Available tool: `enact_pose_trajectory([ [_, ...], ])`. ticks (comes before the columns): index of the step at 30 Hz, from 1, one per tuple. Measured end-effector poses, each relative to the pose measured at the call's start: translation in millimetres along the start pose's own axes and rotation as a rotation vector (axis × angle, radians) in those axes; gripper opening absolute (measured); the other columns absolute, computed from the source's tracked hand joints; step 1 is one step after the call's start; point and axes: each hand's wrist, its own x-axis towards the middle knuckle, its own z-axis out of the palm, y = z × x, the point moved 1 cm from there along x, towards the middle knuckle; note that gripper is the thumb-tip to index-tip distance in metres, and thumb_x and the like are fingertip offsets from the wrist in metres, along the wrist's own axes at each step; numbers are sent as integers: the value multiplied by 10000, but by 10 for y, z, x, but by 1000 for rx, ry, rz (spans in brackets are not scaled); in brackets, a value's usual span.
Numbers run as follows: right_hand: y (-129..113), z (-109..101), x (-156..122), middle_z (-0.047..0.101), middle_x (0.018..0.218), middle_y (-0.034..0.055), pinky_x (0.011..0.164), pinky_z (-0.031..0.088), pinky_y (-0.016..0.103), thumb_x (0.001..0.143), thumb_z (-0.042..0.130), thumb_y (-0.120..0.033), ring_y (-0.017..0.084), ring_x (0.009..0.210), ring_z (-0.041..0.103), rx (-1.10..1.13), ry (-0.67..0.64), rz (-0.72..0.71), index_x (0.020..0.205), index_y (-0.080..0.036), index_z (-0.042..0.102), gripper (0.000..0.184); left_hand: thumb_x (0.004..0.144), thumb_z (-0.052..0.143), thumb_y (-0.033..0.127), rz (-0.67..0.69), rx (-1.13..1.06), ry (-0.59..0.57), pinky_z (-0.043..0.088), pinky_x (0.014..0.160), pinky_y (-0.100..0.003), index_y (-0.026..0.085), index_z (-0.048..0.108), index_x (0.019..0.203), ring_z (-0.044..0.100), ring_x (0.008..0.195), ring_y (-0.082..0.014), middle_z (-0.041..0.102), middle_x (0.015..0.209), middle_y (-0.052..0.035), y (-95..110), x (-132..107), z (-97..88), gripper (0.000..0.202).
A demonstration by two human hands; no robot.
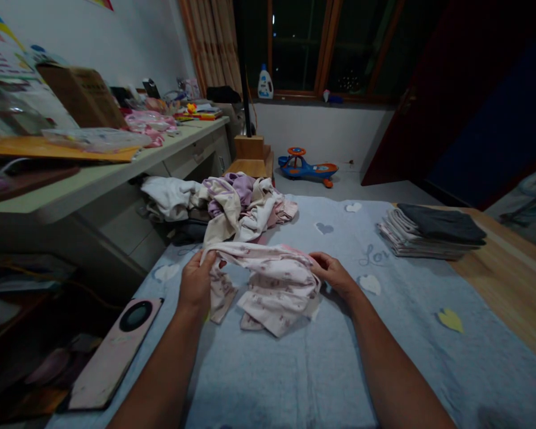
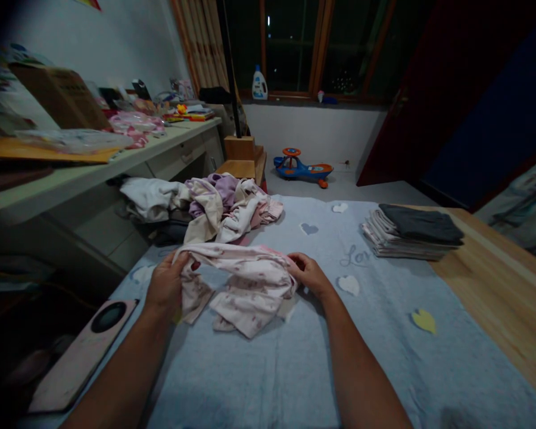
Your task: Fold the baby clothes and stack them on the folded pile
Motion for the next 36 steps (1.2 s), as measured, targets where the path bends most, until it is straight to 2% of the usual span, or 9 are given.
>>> enact_pose_trajectory([
  [6, 1, -29, -6, 580, 705, -20, 560, 377, 241, 689, 748, -331, 138, 642, 492, -193, -5, -64, 792, -200, 690, 176, 811, 588, 450, 69, 159, 175, 500, 662, -257, 185, 642, 1018, 603, 700, -147, 639, 830, 15, -195, -1, -172, 340],
  [10, -21, 6, -40, 556, 649, -40, 526, 364, 218, 739, 735, -348, 122, 599, 475, 3, 6, -9, 753, -211, 631, 173, 843, 550, 373, 348, 590, 281, 453, 991, -390, 202, 605, 1138, 571, 1104, -245, 576, 1146, -74, -274, -83, -164, 345],
  [15, -41, 97, -24, 575, 663, -67, 535, 421, 206, 713, 779, -387, 101, 570, 510, 431, 151, 83, 776, -232, 557, 278, 868, 547, 324, 605, 939, -47, 315, 1125, -471, 199, 555, 1235, 439, 1302, -300, 501, 1307, -136, -376, -198, 61, 388],
  [20, -12, 34, 26, 673, 822, -53, 683, 537, 268, 666, 832, -362, 145, 730, 638, 665, 329, 20, 883, -269, 559, 361, 834, 610, 405, 500, 1165, -269, 373, 1051, -500, 133, 406, 1419, 436, 1294, -352, 477, 1395, -194, -549, -239, 168, 676],
  [24, -19, -2, 3, 704, 922, -5, 732, 545, 300, 700, 802, -395, 180, 806, 664, 593, 223, 62, 988, -258, 597, 379, 867, 556, 374, 399, 1315, -351, 420, 945, -453, 181, 559, 1290, 562, 1108, -322, 645, 1178, -139, -522, -250, 185, 466],
  [26, -41, 9, -19, 706, 1030, 30, 778, 539, 307, 683, 808, -388, 206, 897, 666, 491, 108, 65, 1074, -239, 619, 459, 894, 502, 343, 370, 1262, -394, 424, 912, -402, 198, 655, 1104, 595, 1028, -283, 685, 1039, -101, -472, -259, 195, 298],
  [29, -55, 35, -38, 674, 1183, 43, 865, 518, 326, 642, 836, -337, 232, 1044, 629, 292, -9, 14, 1209, -243, 605, 619, 942, 424, 415, 285, 939, -405, 448, 774, -305, 195, 661, 953, 606, 855, -209, 676, 862, -35, -402, -280, 201, 323],
  [33, -5, 77, -32, 688, 1121, 34, 805, 516, 307, 649, 839, -319, 217, 967, 629, 121, -119, -6, 1236, -230, 611, 635, 910, 424, 608, 97, 440, -216, 416, 573, -236, 181, 604, 842, 532, 607, -142, 594, 662, 17, -342, -289, 185, 468],
  [36, 32, 129, -31, 704, 982, 28, 708, 498, 265, 703, 804, -371, 184, 826, 628, 99, -203, 10, 1113, -190, 670, 468, 878, 396, 696, 73, 245, -73, 491, 638, -270, 172, 616, 928, 621, 721, -177, 686, 825, -57, -305, -263, 163, 571],
])
